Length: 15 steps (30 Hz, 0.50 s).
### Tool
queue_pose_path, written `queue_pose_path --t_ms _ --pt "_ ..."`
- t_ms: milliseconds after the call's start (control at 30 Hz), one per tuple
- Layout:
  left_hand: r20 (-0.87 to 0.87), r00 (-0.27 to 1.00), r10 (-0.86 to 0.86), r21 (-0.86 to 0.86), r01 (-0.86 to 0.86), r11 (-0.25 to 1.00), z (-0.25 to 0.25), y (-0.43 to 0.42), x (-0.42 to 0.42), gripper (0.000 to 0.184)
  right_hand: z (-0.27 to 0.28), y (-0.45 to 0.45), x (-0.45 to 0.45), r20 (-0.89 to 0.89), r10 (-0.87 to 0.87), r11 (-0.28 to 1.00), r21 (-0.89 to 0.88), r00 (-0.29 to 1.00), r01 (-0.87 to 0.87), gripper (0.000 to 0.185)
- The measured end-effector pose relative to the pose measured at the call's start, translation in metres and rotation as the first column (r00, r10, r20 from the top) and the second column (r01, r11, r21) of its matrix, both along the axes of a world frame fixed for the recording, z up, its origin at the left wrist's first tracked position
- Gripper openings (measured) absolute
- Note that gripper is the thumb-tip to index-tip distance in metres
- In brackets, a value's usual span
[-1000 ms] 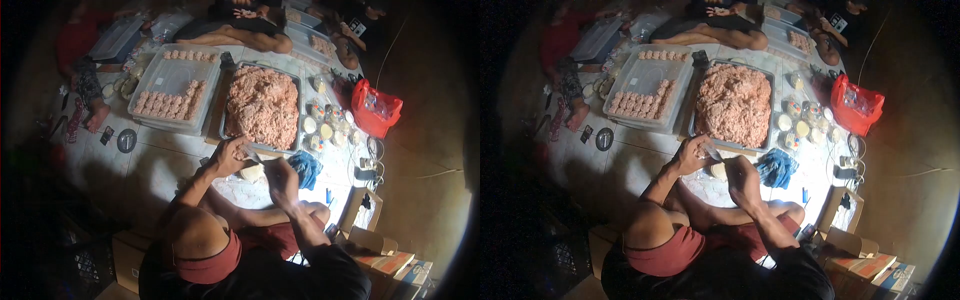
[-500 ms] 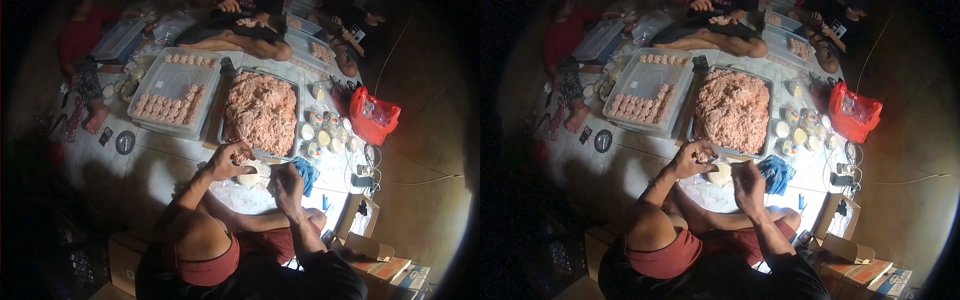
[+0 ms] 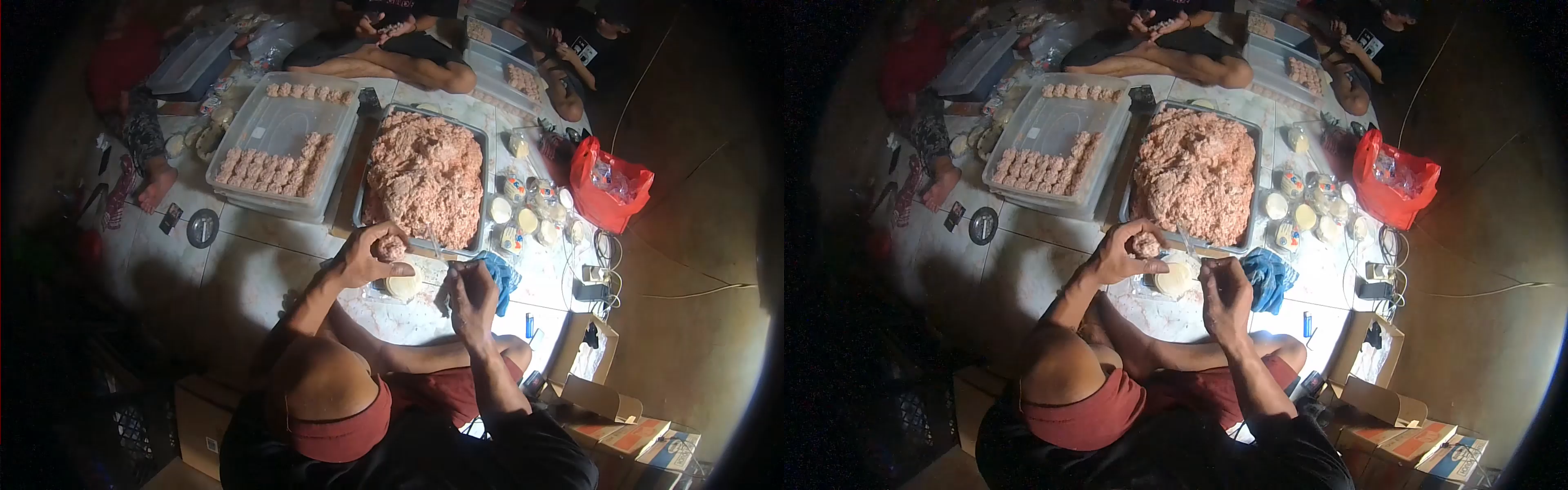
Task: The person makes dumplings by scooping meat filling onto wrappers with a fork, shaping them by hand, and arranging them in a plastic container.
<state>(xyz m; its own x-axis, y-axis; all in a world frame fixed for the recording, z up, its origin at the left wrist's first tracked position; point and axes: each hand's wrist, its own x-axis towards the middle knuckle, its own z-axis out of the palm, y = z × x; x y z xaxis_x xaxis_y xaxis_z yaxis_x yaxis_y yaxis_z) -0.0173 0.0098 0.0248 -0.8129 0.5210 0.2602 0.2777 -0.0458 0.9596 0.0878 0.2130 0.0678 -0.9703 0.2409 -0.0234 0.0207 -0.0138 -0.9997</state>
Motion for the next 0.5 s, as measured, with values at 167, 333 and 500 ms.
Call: queue_pose_path --t_ms 167,333,500 --pt "-0.186 0.969 0.161 -0.092 -0.181 0.979 -0.016 0.018 0.003 0.034 -0.001 -0.008 0.001 0.082 0.115 0.963 0.234 0.990 -0.132 0.006" --pt "-0.142 0.984 0.107 -0.001 -0.108 0.994 -0.037 0.017 0.002 0.032 -0.013 -0.003 0.000 0.064 0.201 0.917 0.340 0.978 -0.210 0.009" --pt "-0.103 0.965 0.240 -0.058 -0.247 0.967 -0.038 0.019 -0.002 0.034 -0.008 -0.004 -0.002 0.081 0.015 0.993 0.116 0.997 -0.025 0.009"
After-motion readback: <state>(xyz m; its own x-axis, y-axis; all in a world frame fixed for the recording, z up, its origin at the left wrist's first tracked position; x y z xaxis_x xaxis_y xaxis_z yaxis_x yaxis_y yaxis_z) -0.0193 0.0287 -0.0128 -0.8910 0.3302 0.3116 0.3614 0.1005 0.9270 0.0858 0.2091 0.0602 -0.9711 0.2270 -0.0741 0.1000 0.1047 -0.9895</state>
